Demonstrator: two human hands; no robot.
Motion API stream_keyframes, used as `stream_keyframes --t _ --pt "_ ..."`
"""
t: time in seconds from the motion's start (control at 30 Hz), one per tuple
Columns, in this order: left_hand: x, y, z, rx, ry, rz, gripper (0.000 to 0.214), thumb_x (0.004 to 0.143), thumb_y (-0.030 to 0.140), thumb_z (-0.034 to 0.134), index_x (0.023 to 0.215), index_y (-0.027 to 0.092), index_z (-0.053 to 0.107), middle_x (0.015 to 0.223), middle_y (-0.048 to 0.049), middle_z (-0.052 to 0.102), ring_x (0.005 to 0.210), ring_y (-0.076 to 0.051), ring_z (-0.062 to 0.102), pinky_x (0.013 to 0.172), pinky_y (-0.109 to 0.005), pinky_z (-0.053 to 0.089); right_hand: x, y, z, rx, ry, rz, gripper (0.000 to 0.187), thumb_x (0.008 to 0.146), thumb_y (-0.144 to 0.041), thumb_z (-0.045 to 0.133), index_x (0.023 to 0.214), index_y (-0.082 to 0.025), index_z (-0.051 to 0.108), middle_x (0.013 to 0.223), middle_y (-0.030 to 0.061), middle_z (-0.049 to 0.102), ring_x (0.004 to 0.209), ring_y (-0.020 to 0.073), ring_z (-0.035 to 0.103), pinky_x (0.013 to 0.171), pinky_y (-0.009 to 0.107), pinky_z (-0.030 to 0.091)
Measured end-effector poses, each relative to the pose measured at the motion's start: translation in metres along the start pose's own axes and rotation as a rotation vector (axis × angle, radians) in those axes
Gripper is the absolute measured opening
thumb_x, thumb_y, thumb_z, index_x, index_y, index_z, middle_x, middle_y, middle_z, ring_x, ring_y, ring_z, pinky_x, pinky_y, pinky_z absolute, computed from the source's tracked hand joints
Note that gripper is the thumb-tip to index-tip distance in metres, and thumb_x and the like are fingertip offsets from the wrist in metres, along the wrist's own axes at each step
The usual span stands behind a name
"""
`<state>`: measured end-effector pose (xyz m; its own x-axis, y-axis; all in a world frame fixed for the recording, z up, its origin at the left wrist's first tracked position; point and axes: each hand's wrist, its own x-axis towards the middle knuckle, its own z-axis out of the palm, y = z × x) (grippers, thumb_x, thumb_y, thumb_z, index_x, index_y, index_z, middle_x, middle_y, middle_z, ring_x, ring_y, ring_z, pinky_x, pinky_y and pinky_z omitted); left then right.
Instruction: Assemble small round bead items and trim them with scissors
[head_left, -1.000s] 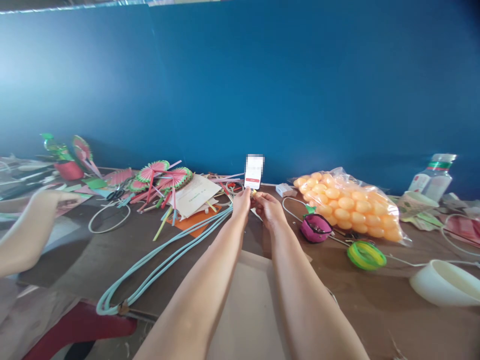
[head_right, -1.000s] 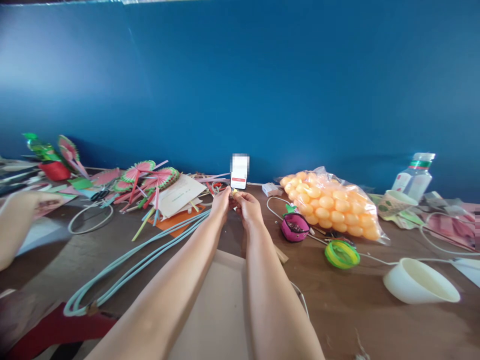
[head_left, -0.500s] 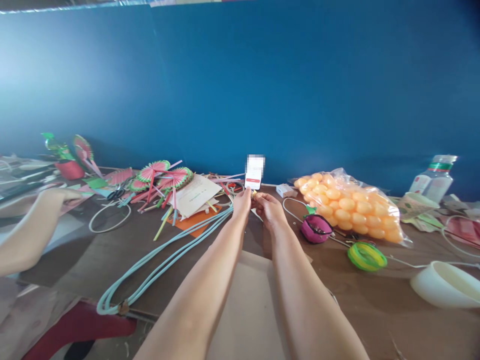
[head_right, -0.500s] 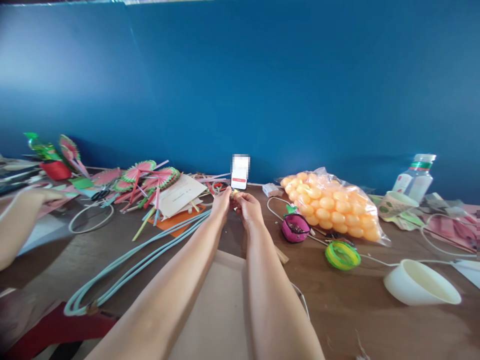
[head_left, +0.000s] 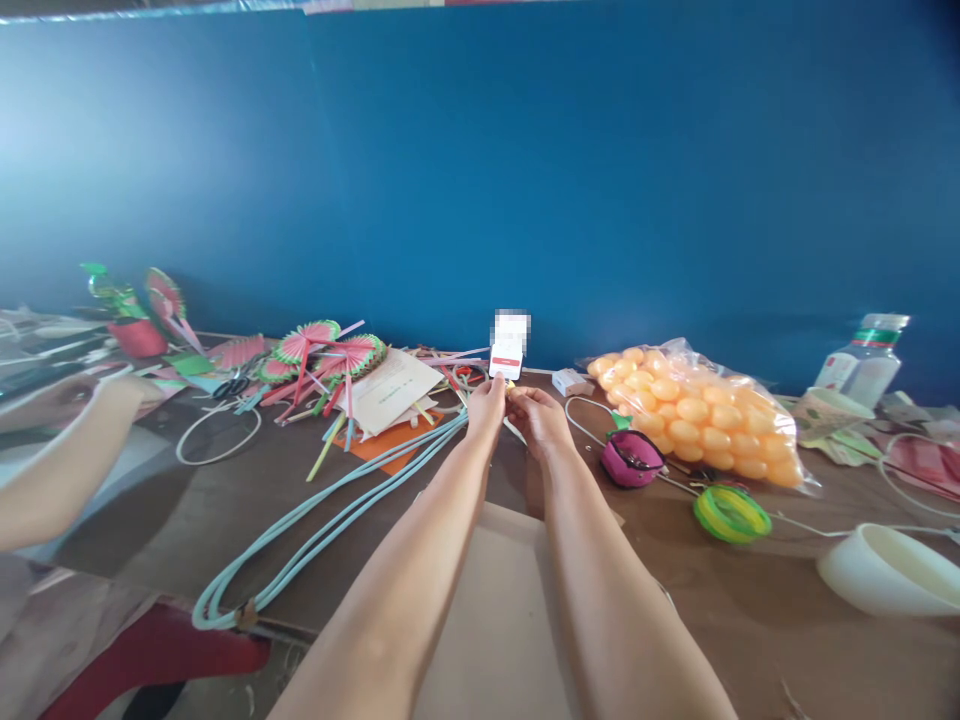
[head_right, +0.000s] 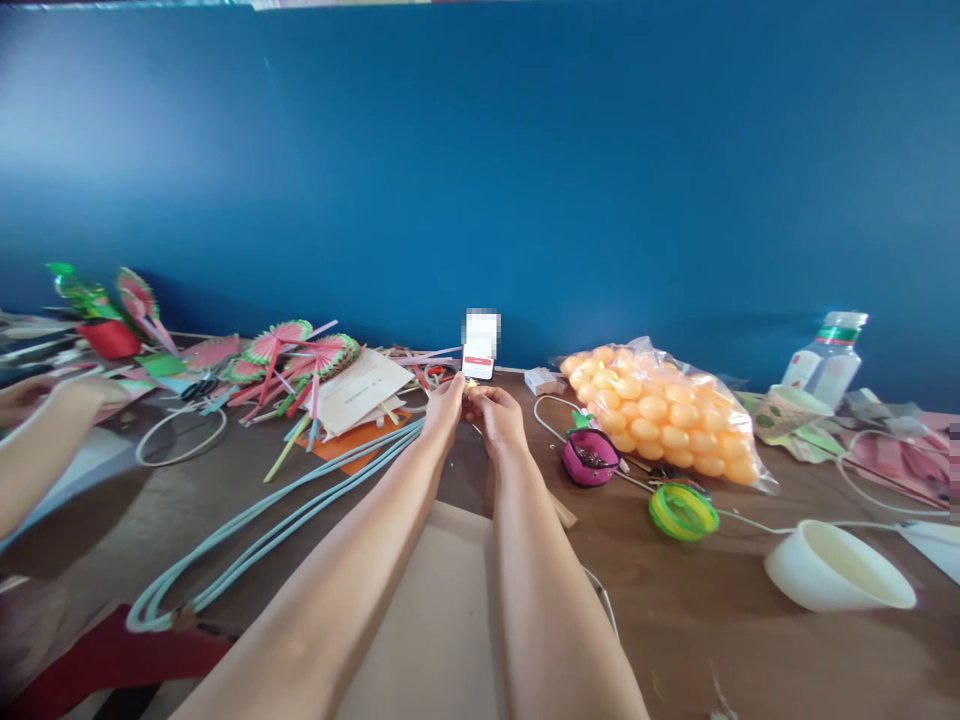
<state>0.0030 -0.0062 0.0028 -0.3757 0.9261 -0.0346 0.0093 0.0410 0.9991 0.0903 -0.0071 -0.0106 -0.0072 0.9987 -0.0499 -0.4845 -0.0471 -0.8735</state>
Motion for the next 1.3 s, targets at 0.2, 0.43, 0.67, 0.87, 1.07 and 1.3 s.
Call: stream_keyframes --t 0.2,0.43,0.67,0.87,1.07,1.3 --pt "0.001 -0.003 0.000 0.099 -0.014 0.081 0.034 0.091 0.040 0.052 0.075 0.017 0.070 0.079 -0.0079 0.071 0.084 -0.022 0.066 0.077 -0.029 0.048 -0.002 -0.001 0.003 -0.010 0.029 -0.023 0.037 0.049 -0.029 0.089 0.065 -0.020 0.057 0.052 -0.0056 0.051 0.056 0.0121 0.055 0.056 0.028 0.053" --pt "0.004 -0.005 0.000 0.153 -0.019 0.099 0.035 0.092 0.038 0.050 0.073 0.018 0.071 0.079 -0.0086 0.072 0.085 -0.023 0.066 0.078 -0.029 0.047 -0.003 -0.002 0.004 -0.022 0.019 -0.015 0.034 0.052 -0.029 0.086 0.066 -0.019 0.056 0.050 -0.0067 0.048 0.058 0.0132 0.057 0.059 0.029 0.054" --pt "0.004 -0.007 0.000 0.172 -0.021 0.118 0.035 0.092 0.038 0.050 0.073 0.018 0.071 0.080 -0.0089 0.072 0.084 -0.023 0.066 0.077 -0.029 0.047 -0.002 0.001 0.004 -0.051 0.073 -0.040 0.033 0.055 -0.031 0.085 0.066 -0.020 0.056 0.051 -0.0072 0.049 0.056 0.0118 0.056 0.060 0.028 0.053" --pt "0.005 -0.006 0.000 0.153 -0.016 0.084 0.035 0.091 0.040 0.051 0.072 0.018 0.071 0.077 -0.0088 0.071 0.085 -0.024 0.067 0.078 -0.030 0.049 -0.002 -0.001 0.000 -0.042 0.073 -0.012 0.041 0.050 -0.031 0.090 0.065 -0.020 0.054 0.048 -0.0076 0.047 0.050 0.0091 0.048 0.053 0.025 0.050" --pt "0.005 -0.009 0.003 -0.017 -0.078 -0.020 0.034 0.090 0.042 0.054 0.073 0.017 0.070 0.070 -0.0078 0.068 0.071 -0.022 0.067 0.067 -0.030 0.053 -0.001 -0.001 -0.005 -0.159 0.135 0.041 0.042 0.052 -0.037 0.090 0.072 -0.020 0.057 0.049 -0.0083 0.048 0.047 0.0062 0.043 0.047 0.020 0.043" --pt "0.011 -0.013 0.010 -0.248 -0.091 -0.120 0.030 0.090 0.039 0.056 0.080 0.015 0.070 0.072 -0.0086 0.069 0.065 -0.020 0.067 0.064 -0.030 0.055 0.002 0.001 -0.003 -0.110 0.075 0.003 0.045 0.054 -0.043 0.088 0.073 -0.021 0.054 0.051 -0.0084 0.049 0.047 0.0066 0.046 0.046 0.019 0.040"
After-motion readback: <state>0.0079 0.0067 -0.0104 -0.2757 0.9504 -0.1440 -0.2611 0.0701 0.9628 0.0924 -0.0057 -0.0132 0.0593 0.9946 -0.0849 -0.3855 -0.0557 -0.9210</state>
